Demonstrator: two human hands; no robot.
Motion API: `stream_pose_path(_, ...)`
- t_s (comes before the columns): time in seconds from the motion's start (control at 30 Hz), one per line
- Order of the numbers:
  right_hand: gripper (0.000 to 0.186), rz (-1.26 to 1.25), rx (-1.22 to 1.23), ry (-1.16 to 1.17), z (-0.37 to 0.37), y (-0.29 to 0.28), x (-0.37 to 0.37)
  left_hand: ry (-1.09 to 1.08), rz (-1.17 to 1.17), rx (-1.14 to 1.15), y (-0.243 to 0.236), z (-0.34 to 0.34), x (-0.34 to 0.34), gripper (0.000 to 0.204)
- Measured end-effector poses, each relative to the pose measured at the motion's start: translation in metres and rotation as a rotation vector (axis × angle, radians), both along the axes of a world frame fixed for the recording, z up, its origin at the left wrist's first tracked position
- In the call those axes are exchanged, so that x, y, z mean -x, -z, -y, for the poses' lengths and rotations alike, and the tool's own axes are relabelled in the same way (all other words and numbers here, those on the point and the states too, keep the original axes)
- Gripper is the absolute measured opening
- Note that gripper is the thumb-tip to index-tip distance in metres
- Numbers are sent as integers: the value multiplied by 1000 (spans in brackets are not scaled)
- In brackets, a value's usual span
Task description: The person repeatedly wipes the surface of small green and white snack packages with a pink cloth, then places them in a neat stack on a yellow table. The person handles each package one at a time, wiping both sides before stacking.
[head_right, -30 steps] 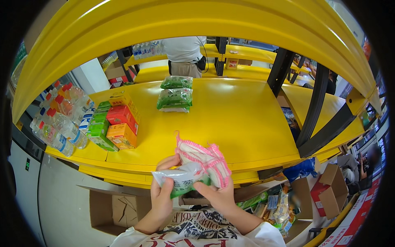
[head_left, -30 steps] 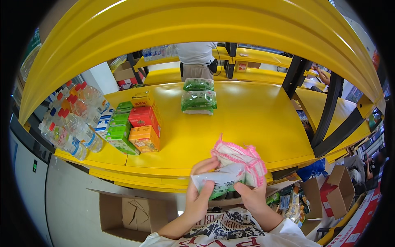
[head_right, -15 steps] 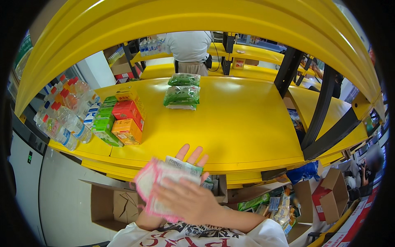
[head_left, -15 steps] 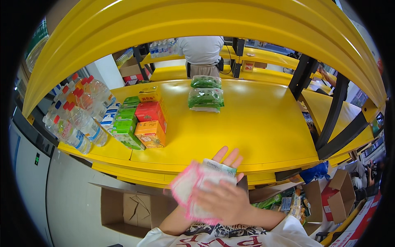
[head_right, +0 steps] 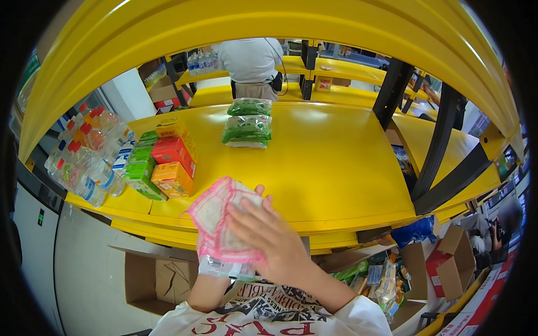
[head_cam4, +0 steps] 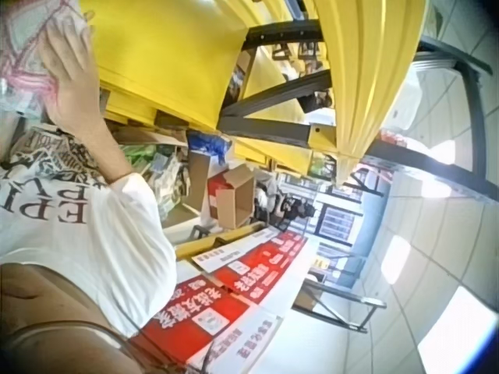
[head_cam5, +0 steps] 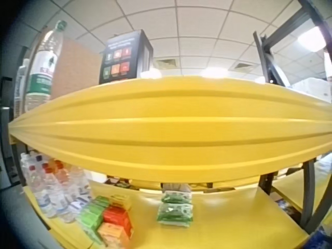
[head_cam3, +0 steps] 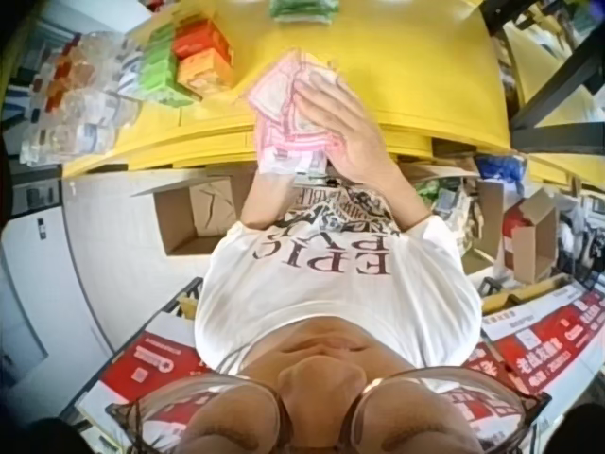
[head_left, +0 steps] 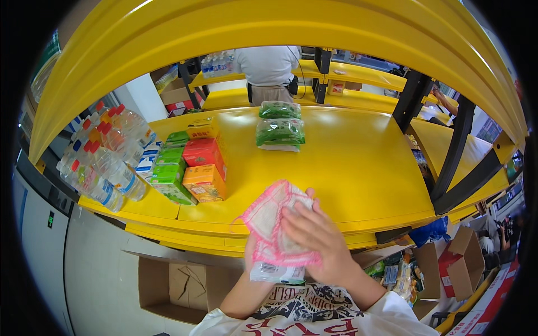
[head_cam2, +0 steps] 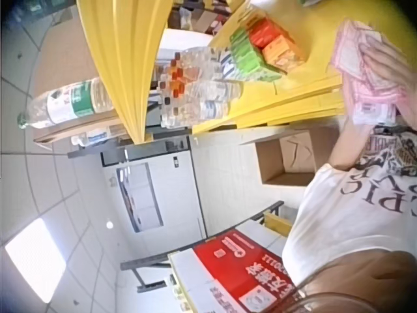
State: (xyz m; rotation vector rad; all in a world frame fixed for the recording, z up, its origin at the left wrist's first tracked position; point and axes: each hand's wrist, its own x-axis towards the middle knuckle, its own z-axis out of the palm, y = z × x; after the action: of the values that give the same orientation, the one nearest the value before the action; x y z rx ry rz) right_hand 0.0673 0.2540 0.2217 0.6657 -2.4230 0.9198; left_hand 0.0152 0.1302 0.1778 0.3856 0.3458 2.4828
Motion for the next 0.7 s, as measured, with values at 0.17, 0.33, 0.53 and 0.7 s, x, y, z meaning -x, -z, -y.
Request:
stream_pose_path(0.17, 43, 21, 542, 55, -33, 15, -21, -129, -135, -77, -22, 4, 2, 55)
stream_pose_path(0.33, 35, 269, 749, 108, -34, 28, -32, -733, -404, 208, -23, 4, -2, 43)
stream_pose_path(0.53, 36, 1138, 1016, -295, -9, 37, -31, -892, -810, 380, -15, -10, -9, 45)
stream_pose_path(0.7, 23, 734, 1236, -29, -25, 29, -24, -798, -817, 644, -14, 7, -10, 46)
